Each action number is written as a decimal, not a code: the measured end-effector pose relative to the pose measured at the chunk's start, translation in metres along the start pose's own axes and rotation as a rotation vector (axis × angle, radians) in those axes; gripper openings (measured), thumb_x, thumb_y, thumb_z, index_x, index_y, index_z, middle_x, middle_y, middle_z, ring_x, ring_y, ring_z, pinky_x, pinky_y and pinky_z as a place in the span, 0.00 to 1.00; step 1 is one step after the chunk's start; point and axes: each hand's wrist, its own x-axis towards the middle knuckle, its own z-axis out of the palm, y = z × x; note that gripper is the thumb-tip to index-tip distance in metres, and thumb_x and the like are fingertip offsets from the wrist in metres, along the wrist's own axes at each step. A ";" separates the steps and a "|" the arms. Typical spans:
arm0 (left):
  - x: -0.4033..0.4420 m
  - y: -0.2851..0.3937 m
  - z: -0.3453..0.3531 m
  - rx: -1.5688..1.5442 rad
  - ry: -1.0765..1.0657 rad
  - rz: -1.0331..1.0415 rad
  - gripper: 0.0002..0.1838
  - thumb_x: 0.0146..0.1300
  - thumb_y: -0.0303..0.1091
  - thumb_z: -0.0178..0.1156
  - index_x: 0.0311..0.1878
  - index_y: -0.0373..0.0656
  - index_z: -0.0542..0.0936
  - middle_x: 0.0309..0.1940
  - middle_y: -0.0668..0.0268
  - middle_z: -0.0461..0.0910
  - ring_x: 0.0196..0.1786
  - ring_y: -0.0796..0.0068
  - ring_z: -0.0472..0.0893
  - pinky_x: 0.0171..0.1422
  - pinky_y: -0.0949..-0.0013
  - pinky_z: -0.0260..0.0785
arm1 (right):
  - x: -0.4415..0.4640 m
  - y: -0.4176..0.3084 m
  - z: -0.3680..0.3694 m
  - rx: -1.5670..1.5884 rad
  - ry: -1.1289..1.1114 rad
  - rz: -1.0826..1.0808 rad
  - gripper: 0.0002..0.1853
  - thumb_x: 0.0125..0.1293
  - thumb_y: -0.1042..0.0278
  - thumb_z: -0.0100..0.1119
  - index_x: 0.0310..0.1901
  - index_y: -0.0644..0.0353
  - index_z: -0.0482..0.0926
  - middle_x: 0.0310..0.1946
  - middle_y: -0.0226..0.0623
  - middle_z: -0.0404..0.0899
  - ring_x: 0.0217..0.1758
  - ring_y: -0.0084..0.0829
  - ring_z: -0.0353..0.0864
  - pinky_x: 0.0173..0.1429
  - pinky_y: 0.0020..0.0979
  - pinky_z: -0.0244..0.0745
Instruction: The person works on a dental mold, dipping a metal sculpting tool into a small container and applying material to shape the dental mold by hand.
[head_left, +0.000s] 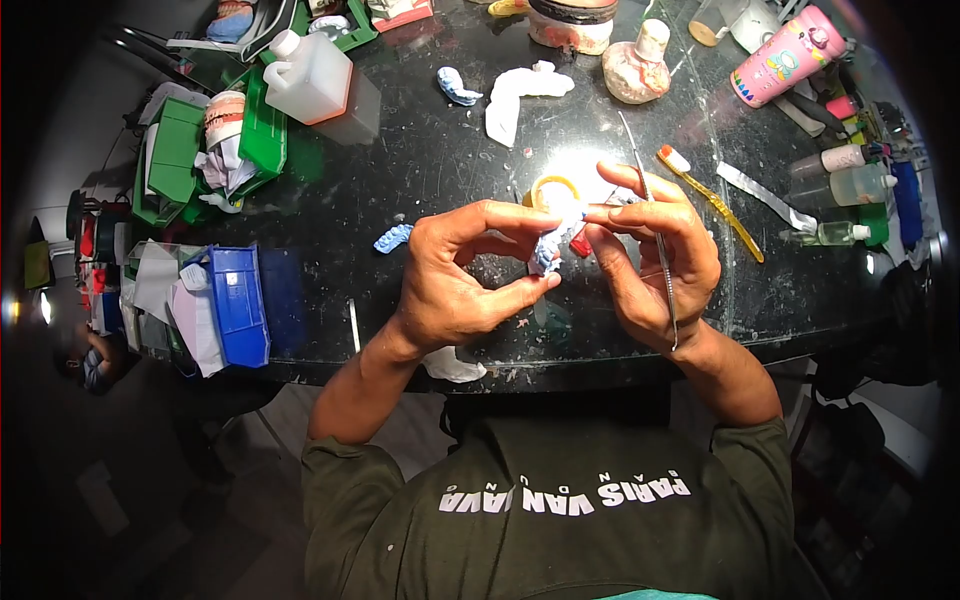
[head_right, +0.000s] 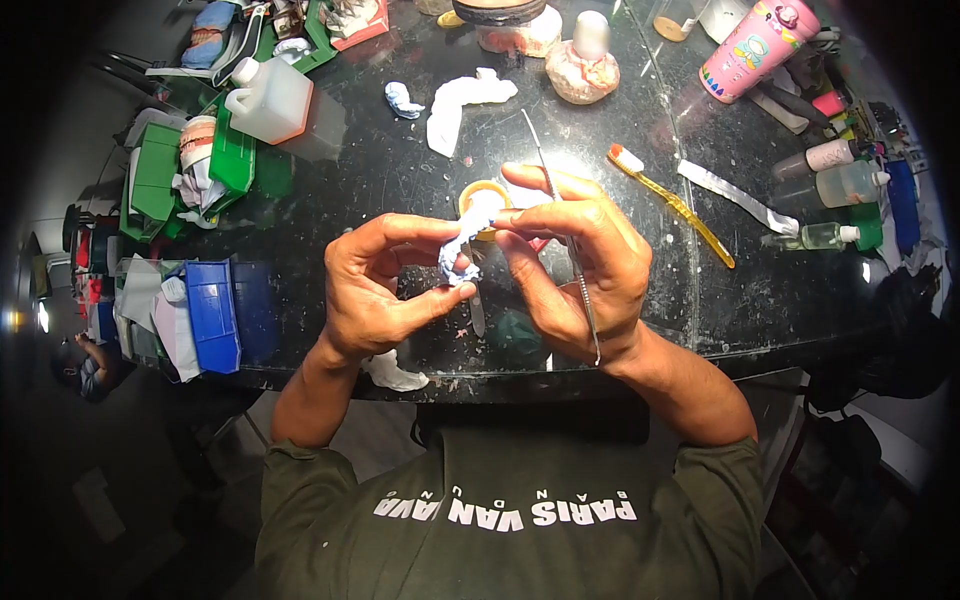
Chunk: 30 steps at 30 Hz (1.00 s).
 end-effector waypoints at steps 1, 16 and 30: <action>0.000 -0.001 -0.001 0.018 -0.007 0.012 0.27 0.54 0.12 0.78 0.59 0.31 0.84 0.49 0.55 0.89 0.52 0.71 0.91 0.61 0.66 0.86 | 0.000 0.000 -0.001 -0.010 -0.004 0.000 0.16 0.62 0.88 0.73 0.50 0.66 0.85 0.60 0.58 0.85 0.50 0.30 0.90 0.47 0.26 0.85; 0.001 0.001 -0.002 0.029 -0.050 -0.019 0.31 0.55 0.12 0.77 0.65 0.31 0.85 0.49 0.56 0.89 0.49 0.70 0.91 0.57 0.68 0.87 | 0.000 0.003 -0.004 -0.075 -0.065 -0.006 0.15 0.62 0.88 0.73 0.50 0.67 0.83 0.61 0.57 0.84 0.50 0.30 0.90 0.49 0.26 0.83; 0.000 0.006 0.004 -0.275 0.016 -0.219 0.30 0.58 0.13 0.78 0.66 0.27 0.82 0.46 0.53 0.91 0.48 0.71 0.91 0.57 0.65 0.89 | -0.003 0.005 -0.002 -0.083 -0.118 0.053 0.15 0.61 0.86 0.74 0.48 0.66 0.83 0.59 0.56 0.85 0.53 0.33 0.90 0.51 0.28 0.84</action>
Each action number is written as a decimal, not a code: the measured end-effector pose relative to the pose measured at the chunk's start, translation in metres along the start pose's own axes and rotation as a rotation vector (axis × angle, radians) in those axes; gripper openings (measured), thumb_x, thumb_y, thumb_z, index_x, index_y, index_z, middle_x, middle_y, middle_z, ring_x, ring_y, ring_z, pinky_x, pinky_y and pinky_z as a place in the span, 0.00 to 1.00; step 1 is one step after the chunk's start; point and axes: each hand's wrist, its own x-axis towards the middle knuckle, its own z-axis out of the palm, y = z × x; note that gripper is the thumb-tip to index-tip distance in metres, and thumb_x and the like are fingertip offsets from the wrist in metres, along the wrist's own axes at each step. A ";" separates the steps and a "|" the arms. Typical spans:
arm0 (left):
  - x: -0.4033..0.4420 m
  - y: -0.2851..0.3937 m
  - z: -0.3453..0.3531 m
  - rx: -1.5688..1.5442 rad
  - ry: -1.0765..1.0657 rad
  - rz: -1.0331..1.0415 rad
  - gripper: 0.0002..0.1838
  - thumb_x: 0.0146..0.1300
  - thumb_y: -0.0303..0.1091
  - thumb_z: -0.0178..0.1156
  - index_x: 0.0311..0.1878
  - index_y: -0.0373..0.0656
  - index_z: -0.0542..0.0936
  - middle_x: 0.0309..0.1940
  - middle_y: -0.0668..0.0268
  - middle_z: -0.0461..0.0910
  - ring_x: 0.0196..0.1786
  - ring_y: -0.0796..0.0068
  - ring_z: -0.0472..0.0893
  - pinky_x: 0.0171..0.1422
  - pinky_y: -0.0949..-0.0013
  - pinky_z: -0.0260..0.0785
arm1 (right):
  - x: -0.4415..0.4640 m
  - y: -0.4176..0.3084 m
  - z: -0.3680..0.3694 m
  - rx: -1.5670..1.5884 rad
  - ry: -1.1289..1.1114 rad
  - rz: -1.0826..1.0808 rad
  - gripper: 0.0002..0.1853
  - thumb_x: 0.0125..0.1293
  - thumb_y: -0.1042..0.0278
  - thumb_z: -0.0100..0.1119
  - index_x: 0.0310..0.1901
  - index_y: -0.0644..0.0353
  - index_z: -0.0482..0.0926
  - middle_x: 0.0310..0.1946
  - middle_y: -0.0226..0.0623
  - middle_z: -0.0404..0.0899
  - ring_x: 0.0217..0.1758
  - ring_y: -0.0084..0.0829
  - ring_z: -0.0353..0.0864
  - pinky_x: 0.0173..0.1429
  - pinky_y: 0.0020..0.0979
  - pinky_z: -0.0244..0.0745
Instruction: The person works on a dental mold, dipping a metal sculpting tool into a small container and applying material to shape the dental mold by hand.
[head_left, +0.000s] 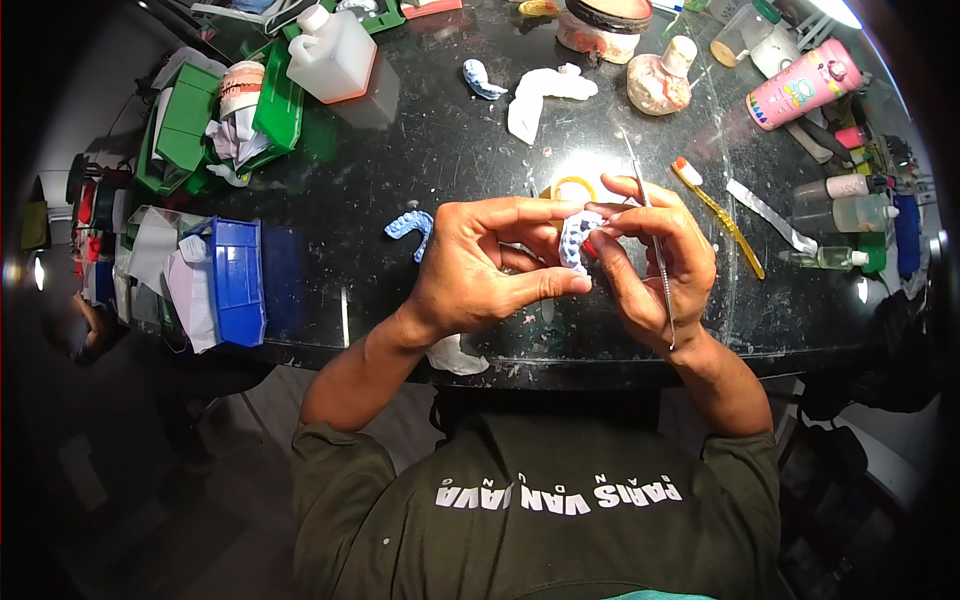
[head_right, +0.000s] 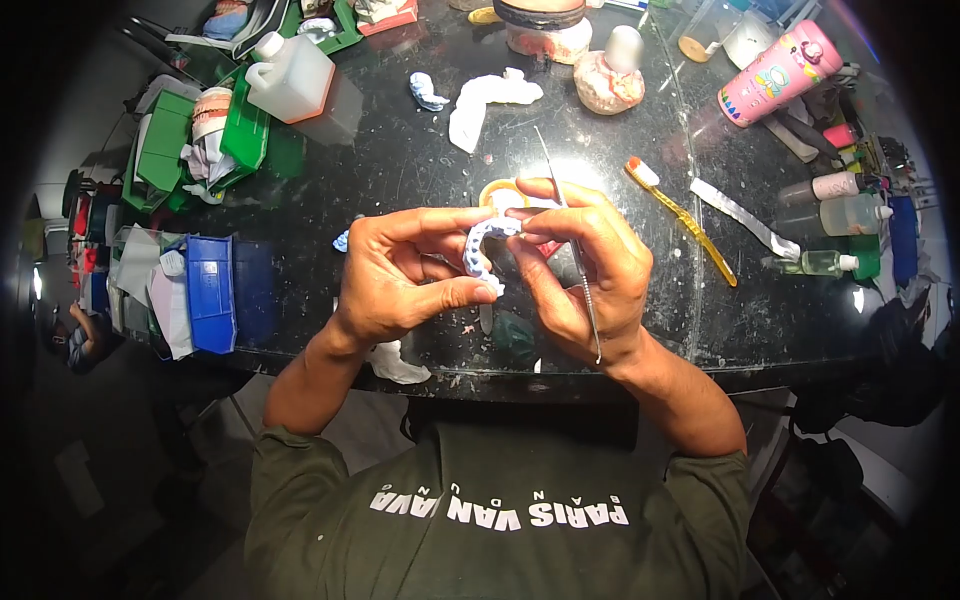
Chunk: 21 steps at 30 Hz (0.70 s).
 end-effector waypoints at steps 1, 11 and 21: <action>0.000 0.000 0.000 0.012 0.007 0.004 0.30 0.58 0.13 0.78 0.66 0.28 0.82 0.46 0.53 0.91 0.48 0.71 0.91 0.57 0.65 0.89 | 0.000 0.000 0.001 -0.002 -0.002 0.007 0.15 0.61 0.86 0.74 0.48 0.66 0.83 0.59 0.55 0.85 0.53 0.33 0.90 0.51 0.29 0.84; -0.001 -0.003 0.001 0.143 0.103 0.037 0.30 0.57 0.17 0.82 0.64 0.30 0.84 0.39 0.56 0.92 0.42 0.74 0.91 0.52 0.68 0.88 | 0.001 -0.001 0.000 -0.023 0.007 -0.030 0.15 0.61 0.87 0.74 0.48 0.66 0.83 0.58 0.54 0.86 0.49 0.33 0.90 0.51 0.30 0.84; 0.003 -0.009 -0.001 0.053 0.126 0.034 0.28 0.57 0.20 0.83 0.61 0.30 0.84 0.38 0.55 0.92 0.43 0.75 0.91 0.52 0.69 0.87 | 0.000 -0.005 -0.002 -0.041 -0.065 -0.129 0.16 0.58 0.87 0.76 0.47 0.66 0.83 0.54 0.58 0.87 0.48 0.33 0.90 0.53 0.31 0.84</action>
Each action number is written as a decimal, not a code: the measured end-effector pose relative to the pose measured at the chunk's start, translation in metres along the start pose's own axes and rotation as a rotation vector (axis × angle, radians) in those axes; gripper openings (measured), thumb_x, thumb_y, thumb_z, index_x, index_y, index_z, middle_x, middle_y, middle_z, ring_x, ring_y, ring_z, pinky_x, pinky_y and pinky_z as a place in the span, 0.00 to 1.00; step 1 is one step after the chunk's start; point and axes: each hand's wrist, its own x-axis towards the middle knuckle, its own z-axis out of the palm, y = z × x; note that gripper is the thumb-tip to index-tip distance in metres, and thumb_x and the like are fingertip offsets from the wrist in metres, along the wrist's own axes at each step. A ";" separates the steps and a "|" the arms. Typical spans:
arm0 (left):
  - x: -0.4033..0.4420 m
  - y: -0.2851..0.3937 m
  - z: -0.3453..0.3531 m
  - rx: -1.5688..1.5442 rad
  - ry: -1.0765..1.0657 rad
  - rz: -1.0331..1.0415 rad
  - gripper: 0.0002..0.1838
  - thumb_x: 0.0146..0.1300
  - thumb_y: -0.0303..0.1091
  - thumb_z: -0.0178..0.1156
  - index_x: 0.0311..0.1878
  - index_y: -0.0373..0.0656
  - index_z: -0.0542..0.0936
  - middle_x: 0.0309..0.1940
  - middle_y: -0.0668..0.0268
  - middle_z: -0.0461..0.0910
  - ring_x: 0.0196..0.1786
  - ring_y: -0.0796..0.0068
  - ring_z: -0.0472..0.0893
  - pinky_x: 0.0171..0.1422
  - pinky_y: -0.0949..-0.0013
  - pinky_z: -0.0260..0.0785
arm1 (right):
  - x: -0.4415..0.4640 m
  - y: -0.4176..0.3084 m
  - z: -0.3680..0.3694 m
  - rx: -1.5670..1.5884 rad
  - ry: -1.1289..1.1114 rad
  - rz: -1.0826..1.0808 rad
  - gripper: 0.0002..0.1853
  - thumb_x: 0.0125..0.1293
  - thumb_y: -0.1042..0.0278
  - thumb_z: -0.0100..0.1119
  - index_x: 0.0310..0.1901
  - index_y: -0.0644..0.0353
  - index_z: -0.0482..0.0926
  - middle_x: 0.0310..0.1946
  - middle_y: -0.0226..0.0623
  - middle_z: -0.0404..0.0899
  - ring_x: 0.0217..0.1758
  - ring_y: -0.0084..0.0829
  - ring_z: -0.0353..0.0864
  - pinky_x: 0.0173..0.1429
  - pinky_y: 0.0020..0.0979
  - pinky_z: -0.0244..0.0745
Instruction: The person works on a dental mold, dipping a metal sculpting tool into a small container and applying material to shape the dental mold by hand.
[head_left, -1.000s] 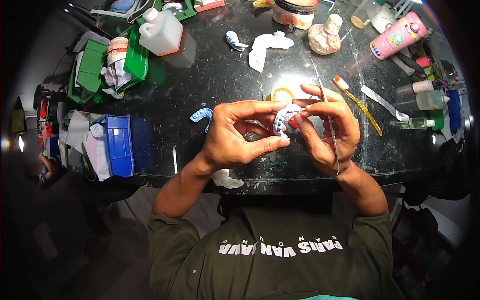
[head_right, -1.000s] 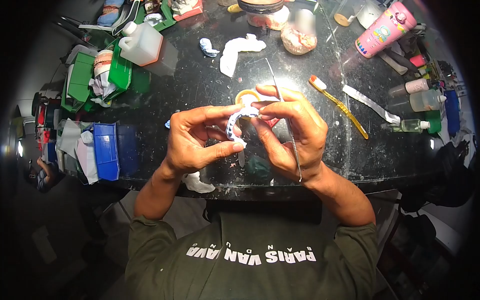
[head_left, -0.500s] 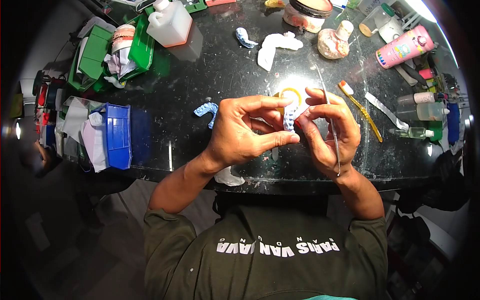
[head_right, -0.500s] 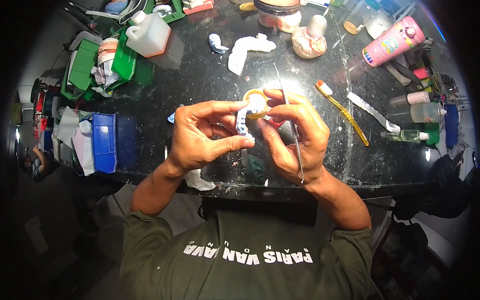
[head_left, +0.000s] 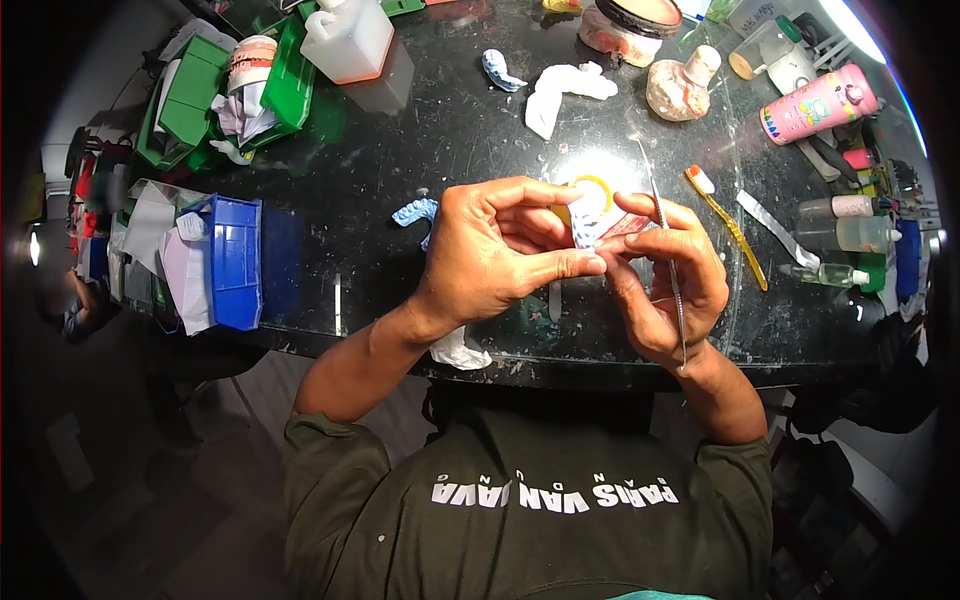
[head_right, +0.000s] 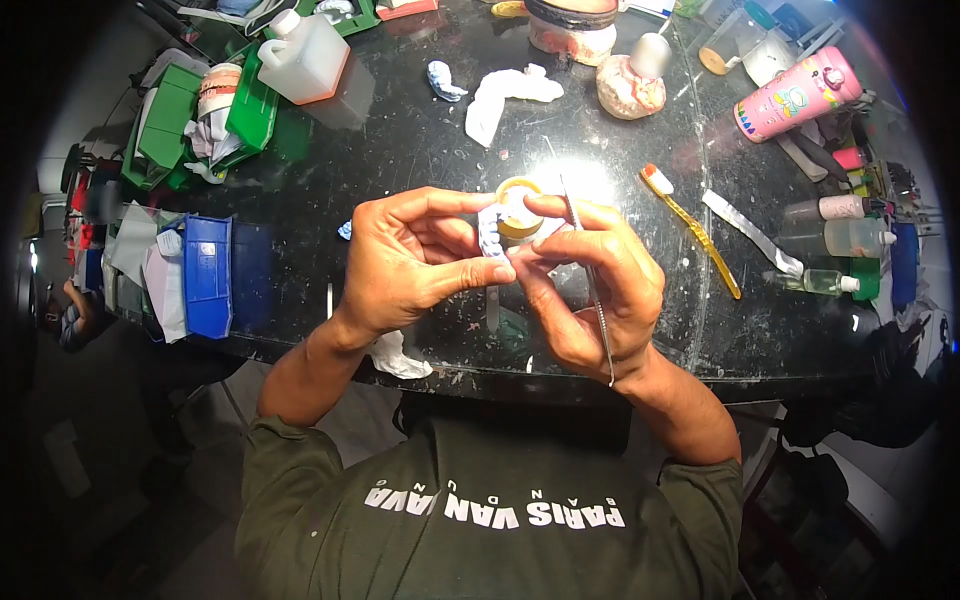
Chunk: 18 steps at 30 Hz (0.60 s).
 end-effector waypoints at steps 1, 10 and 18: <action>0.001 0.001 0.000 -0.013 -0.007 -0.003 0.28 0.57 0.20 0.83 0.61 0.30 0.84 0.38 0.55 0.92 0.44 0.74 0.92 0.53 0.69 0.87 | 0.001 -0.001 0.000 -0.009 -0.006 -0.010 0.17 0.58 0.87 0.76 0.47 0.66 0.83 0.54 0.58 0.87 0.49 0.34 0.91 0.54 0.33 0.84; 0.000 -0.007 0.003 -0.159 -0.042 -0.032 0.29 0.59 0.22 0.82 0.60 0.35 0.77 0.44 0.51 0.92 0.48 0.70 0.92 0.55 0.66 0.88 | -0.003 -0.002 -0.003 -0.046 -0.042 -0.154 0.24 0.59 0.82 0.81 0.54 0.64 0.77 0.60 0.62 0.81 0.47 0.39 0.93 0.55 0.41 0.90; 0.004 0.036 -0.052 0.311 0.020 0.176 0.18 0.70 0.27 0.74 0.61 0.37 0.85 0.37 0.60 0.93 0.42 0.77 0.91 0.46 0.73 0.84 | -0.010 0.000 -0.012 0.047 -0.024 -0.098 0.26 0.60 0.87 0.74 0.57 0.64 0.73 0.65 0.64 0.76 0.50 0.41 0.92 0.59 0.42 0.89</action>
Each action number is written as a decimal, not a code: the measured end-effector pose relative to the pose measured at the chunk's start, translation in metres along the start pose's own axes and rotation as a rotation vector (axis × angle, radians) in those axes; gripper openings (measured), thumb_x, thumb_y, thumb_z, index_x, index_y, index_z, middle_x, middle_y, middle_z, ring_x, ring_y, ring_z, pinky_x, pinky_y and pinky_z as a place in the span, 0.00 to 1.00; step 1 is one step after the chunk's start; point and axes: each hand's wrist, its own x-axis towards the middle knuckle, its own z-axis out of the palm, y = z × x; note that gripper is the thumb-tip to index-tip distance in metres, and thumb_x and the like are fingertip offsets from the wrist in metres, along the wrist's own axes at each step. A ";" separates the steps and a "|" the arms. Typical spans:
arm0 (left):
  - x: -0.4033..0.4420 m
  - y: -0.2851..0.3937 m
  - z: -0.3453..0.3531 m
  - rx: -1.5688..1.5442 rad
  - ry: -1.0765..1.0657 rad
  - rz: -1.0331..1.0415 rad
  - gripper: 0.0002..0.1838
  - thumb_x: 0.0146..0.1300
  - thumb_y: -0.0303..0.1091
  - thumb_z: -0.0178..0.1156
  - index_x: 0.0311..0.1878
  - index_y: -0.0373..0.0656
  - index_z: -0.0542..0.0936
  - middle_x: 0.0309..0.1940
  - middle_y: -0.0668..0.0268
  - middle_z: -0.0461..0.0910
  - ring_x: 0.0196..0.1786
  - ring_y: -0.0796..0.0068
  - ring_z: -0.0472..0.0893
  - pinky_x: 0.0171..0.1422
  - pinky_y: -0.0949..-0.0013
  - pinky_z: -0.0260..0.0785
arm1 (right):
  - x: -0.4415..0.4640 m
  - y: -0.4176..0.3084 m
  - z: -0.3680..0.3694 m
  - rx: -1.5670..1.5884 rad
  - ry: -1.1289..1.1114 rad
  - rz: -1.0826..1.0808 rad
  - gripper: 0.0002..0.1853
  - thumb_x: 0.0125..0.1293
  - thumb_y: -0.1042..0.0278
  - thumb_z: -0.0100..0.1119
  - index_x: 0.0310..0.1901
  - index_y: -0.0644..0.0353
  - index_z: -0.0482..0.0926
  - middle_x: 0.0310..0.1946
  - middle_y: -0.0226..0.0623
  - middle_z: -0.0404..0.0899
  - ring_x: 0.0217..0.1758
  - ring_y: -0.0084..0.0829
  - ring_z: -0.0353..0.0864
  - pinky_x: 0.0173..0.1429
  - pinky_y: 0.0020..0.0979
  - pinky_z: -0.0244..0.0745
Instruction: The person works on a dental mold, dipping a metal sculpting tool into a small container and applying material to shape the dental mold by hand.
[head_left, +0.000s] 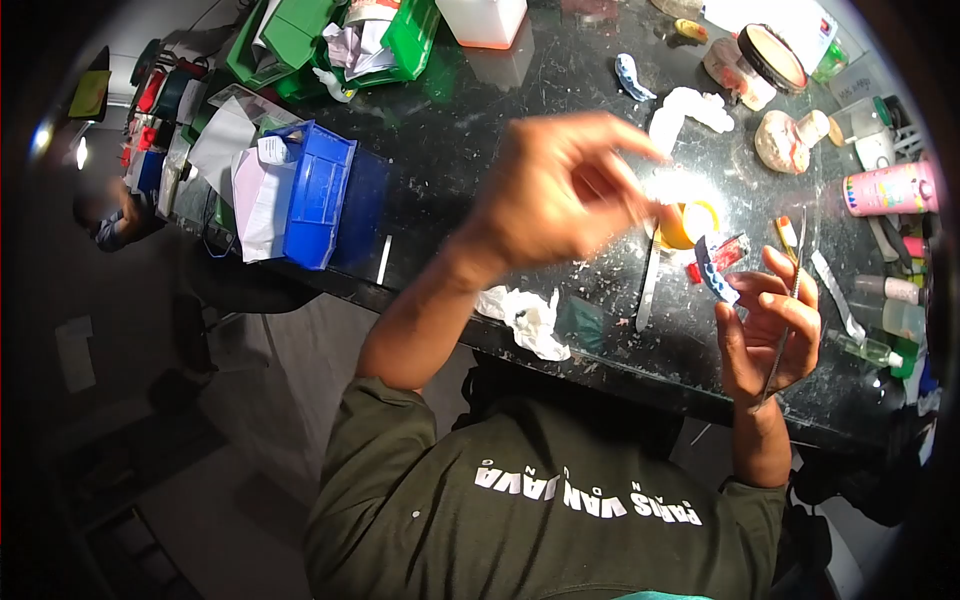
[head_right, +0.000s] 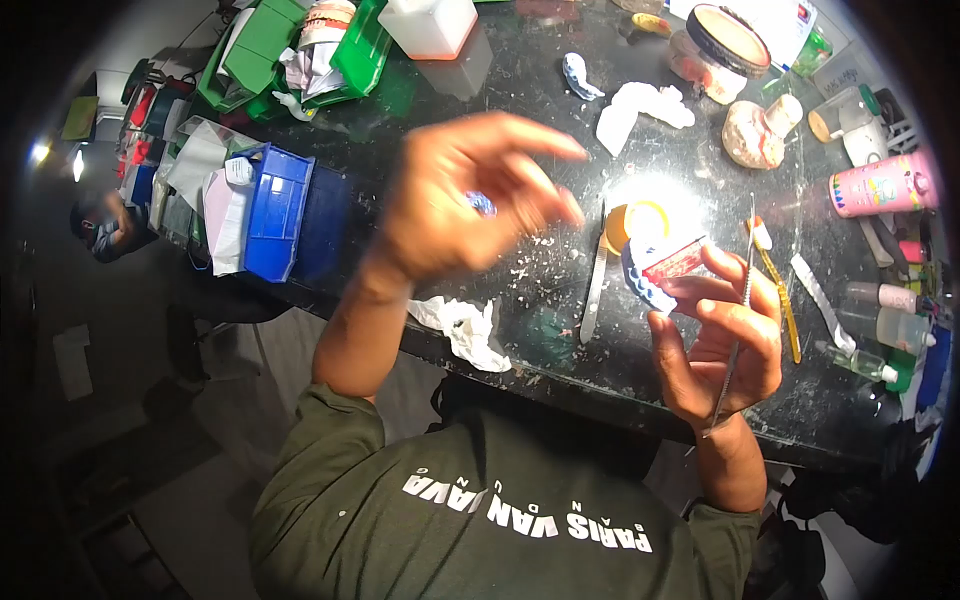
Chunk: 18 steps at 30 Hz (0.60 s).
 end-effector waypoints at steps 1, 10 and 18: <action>0.002 0.003 -0.015 0.182 0.136 0.021 0.15 0.71 0.29 0.73 0.57 0.37 0.86 0.36 0.63 0.92 0.39 0.80 0.90 0.44 0.74 0.83 | 0.000 0.000 0.000 0.009 -0.003 -0.002 0.26 0.60 0.87 0.75 0.57 0.63 0.73 0.65 0.64 0.76 0.49 0.41 0.93 0.60 0.42 0.89; -0.006 -0.023 -0.065 0.819 -0.132 -0.159 0.15 0.52 0.26 0.78 0.46 0.42 0.92 0.37 0.61 0.87 0.38 0.66 0.85 0.46 0.64 0.79 | 0.000 -0.002 0.005 0.026 -0.093 -0.053 0.25 0.62 0.86 0.73 0.58 0.65 0.72 0.64 0.65 0.75 0.48 0.46 0.93 0.42 0.34 0.95; -0.001 -0.026 -0.064 0.757 -0.170 -0.123 0.10 0.53 0.23 0.77 0.39 0.37 0.89 0.37 0.59 0.90 0.38 0.64 0.87 0.45 0.62 0.79 | 0.000 -0.003 0.007 0.026 -0.091 -0.066 0.25 0.62 0.86 0.73 0.57 0.65 0.72 0.63 0.64 0.75 0.46 0.48 0.94 0.42 0.34 0.95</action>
